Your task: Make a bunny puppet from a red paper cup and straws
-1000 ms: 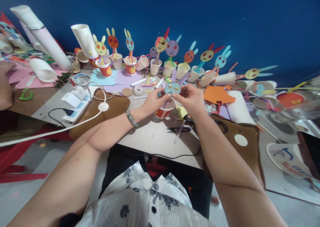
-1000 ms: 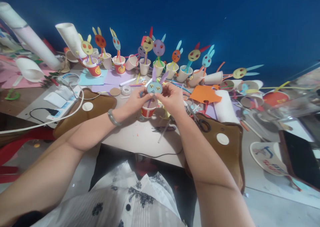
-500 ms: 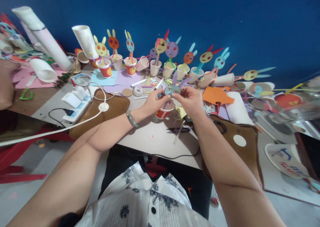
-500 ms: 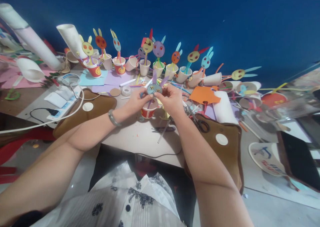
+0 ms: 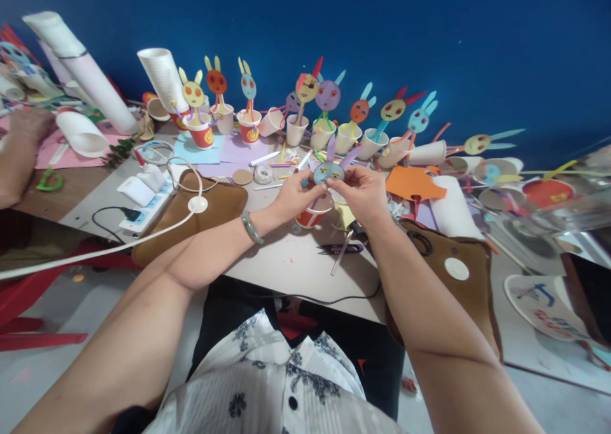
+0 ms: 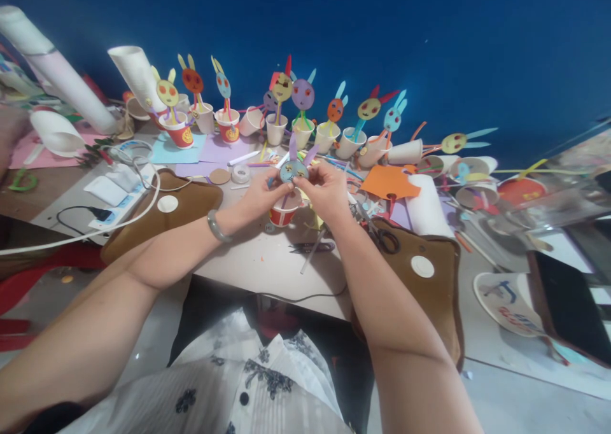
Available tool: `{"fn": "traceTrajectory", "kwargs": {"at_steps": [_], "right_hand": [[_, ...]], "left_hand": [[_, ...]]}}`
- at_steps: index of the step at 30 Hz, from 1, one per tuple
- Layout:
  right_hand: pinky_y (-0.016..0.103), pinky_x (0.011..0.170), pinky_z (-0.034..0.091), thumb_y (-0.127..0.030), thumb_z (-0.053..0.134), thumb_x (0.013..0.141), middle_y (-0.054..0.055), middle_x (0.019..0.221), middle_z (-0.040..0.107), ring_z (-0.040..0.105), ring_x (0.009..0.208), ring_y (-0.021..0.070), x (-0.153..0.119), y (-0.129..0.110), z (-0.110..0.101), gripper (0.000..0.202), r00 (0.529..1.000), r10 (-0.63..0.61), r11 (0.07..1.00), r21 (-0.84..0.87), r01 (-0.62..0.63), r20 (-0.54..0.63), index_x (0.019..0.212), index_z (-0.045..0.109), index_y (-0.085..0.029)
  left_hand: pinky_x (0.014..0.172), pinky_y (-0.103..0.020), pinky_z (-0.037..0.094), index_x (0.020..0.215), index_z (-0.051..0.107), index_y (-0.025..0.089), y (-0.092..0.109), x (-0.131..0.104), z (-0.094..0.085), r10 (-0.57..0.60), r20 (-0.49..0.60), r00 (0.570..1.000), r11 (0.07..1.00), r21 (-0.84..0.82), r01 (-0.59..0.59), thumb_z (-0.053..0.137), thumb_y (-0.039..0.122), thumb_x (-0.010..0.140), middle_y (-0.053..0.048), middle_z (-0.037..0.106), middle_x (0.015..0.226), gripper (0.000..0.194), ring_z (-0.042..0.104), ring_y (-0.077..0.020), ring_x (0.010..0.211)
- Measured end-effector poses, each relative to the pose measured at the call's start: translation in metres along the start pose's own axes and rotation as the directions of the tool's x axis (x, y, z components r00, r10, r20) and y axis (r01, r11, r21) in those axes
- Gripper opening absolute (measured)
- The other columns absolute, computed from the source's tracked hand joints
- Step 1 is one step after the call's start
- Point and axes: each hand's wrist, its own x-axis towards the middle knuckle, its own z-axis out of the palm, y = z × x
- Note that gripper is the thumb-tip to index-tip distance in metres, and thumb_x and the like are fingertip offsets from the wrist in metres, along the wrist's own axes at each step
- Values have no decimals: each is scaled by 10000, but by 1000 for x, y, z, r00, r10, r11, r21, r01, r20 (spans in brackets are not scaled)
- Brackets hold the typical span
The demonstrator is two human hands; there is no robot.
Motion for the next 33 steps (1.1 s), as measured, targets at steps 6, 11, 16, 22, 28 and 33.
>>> {"fn": "traceTrajectory", "kwargs": {"at_steps": [6,11,16,22,28,33], "right_hand": [[332,647,500,-578,934,726,-15,687,625,543,649,154,1,3,0,449,1000,5,1000,22,-5,4,710,640,-239],[334,663,459,-561,881,745,-13,689,600,525,666,159,0,-1,1,410,1000,-21,999,-26,21,-6,706,631,-238],[352,690,504,-608,884,714,3,714,662,573,683,177,-2,-7,-2,426,997,-70,995,-72,66,-42,747,663,-245],[394,769,588,-664,870,736,38,780,740,669,741,212,-3,-9,-11,448,994,-73,994,-90,65,-84,801,716,-249],[390,789,600,-675,848,764,39,768,742,693,750,211,-2,-1,-12,454,996,-41,995,-92,33,-80,815,730,-239],[381,780,596,-671,874,737,31,789,748,681,743,197,1,8,-10,472,999,-28,995,-95,25,-26,838,724,-235]], "left_hand": [[812,-320,536,940,668,183,-2,1,-1,4,4,1000,1000,26,-4,801,448,930,-39,761,899,296,683,-175,854],[826,-320,536,948,687,173,-1,0,-2,-13,19,1000,1000,-15,13,797,390,932,-38,753,899,244,678,-174,852],[841,-325,543,962,687,181,0,-2,-2,-14,18,1000,999,-37,15,802,408,928,-40,753,921,257,679,-172,848],[875,-346,567,1014,690,179,0,0,-5,-28,-9,1000,998,-54,27,770,446,947,-66,779,942,287,711,-186,883],[910,-367,565,987,687,194,-3,5,-10,23,-68,997,1000,10,-22,746,449,964,-74,788,966,264,715,-210,929],[884,-377,553,920,665,201,-6,8,-15,51,-122,991,996,76,-42,761,459,957,-71,768,936,277,693,-216,902]]}}
